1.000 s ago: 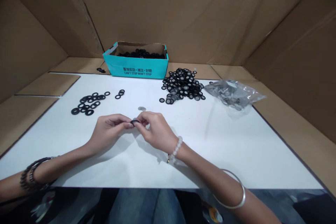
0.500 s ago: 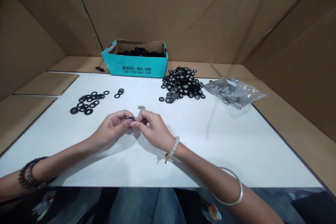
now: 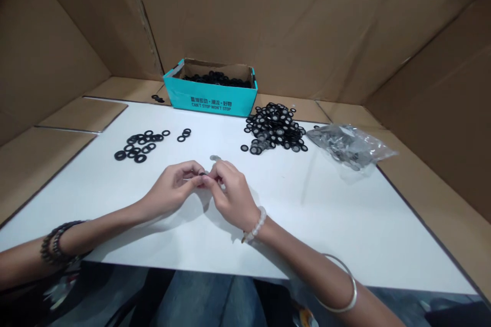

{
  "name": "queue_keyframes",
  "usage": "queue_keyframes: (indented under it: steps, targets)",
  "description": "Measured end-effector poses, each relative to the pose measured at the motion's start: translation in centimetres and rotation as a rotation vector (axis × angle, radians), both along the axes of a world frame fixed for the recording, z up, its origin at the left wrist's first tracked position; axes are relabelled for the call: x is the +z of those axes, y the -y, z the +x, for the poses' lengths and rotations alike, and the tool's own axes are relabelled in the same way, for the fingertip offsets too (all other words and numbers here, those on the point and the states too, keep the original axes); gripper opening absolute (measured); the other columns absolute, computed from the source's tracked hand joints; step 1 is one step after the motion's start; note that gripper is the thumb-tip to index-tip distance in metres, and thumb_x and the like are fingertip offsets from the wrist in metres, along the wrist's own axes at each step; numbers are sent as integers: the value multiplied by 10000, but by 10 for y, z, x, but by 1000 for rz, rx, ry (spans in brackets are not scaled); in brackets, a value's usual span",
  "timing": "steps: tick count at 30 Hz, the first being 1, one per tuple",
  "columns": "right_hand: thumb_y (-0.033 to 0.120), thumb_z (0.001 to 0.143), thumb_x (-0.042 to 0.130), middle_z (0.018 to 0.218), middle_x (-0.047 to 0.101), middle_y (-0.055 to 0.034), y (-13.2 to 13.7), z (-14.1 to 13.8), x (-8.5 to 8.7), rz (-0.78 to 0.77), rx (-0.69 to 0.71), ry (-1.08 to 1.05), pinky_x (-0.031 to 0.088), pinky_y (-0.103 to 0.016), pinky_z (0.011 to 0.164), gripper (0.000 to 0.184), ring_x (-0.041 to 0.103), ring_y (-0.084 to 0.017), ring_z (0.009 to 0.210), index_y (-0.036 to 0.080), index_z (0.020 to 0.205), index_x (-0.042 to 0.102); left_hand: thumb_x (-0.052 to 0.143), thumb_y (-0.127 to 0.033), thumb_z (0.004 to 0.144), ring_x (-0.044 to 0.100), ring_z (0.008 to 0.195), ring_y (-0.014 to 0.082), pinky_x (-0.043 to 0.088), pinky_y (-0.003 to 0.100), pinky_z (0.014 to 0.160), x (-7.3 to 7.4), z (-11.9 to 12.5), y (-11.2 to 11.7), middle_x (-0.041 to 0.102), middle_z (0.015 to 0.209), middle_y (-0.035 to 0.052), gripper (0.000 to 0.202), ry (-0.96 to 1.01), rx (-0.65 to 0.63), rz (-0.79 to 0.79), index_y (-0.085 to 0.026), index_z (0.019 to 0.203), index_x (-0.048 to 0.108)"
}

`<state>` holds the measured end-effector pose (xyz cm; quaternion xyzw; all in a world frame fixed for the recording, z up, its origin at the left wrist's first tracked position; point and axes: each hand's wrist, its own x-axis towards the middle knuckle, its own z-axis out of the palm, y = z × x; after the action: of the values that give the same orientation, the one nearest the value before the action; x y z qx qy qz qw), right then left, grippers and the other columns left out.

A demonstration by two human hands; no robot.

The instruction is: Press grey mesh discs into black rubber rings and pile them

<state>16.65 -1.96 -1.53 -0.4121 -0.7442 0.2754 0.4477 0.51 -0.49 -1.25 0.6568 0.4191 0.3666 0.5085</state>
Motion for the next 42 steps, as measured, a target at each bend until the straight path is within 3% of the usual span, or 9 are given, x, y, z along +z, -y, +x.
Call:
queue_keyframes:
  steps: [7, 13, 19, 24, 29, 33, 39, 42]
  targets:
    - [201, 866, 494, 615, 474, 22, 3, -5, -1, -54, -59, -32, 356, -260, 565, 210, 430, -115, 585, 194, 668, 426, 575, -228, 809, 622, 736, 155, 496, 271, 695, 3, 0, 1, 609, 745, 21, 78, 93, 127, 11, -154, 788, 565]
    - [238, 866, 516, 613, 510, 21, -4, 5, 2, -191, 38, 94, 339, -244, 536, 202, 443, -111, 569, 181, 676, 477, 631, -288, 774, 606, 706, 147, 492, 271, 669, 1, -6, -6, 610, 755, 28, 158, 63, -66, -132, -135, 777, 592]
    - [200, 898, 455, 657, 463, 19, -9, 10, 2, -113, 108, 264, 335, -245, 585, 205, 428, -117, 610, 192, 695, 425, 617, -295, 777, 583, 686, 135, 481, 261, 648, 5, -7, -10, 601, 754, 25, 165, 39, -159, -177, -133, 807, 604]
    - [177, 904, 409, 652, 431, 16, -5, 5, 1, -3, 125, 256, 341, -263, 607, 228, 408, -127, 606, 203, 678, 388, 608, -229, 756, 580, 605, 123, 464, 256, 608, 6, -4, -7, 591, 671, 4, 93, 35, -44, -112, -139, 750, 587]
    - [192, 894, 430, 629, 429, 22, -5, 5, 2, -3, 116, 206, 345, -266, 610, 220, 407, -124, 597, 197, 674, 423, 645, -241, 723, 582, 584, 129, 468, 260, 590, 8, -4, -7, 601, 629, 7, 112, 61, 5, -99, -141, 710, 594]
    - [267, 897, 446, 604, 426, 28, -8, 9, 4, -131, 141, 130, 330, -256, 586, 229, 400, -114, 590, 181, 688, 484, 689, -273, 702, 582, 595, 123, 467, 242, 585, 10, -7, -8, 617, 614, 8, 151, 116, -42, -172, -136, 700, 625]
    - [544, 829, 514, 629, 470, 27, -14, 14, -1, -566, 342, -242, 307, -224, 497, 383, 376, -84, 532, 177, 720, 503, 758, -358, 651, 605, 573, 124, 440, 212, 517, 9, -10, -9, 666, 628, 38, 257, 197, -100, -452, -137, 752, 673]
    - [580, 779, 568, 616, 445, 40, -14, 12, -6, -668, 353, -365, 285, -214, 470, 412, 349, -73, 512, 181, 716, 490, 760, -375, 655, 592, 552, 110, 432, 204, 509, 7, -11, -9, 675, 627, 42, 265, 240, -114, -501, -137, 745, 686]
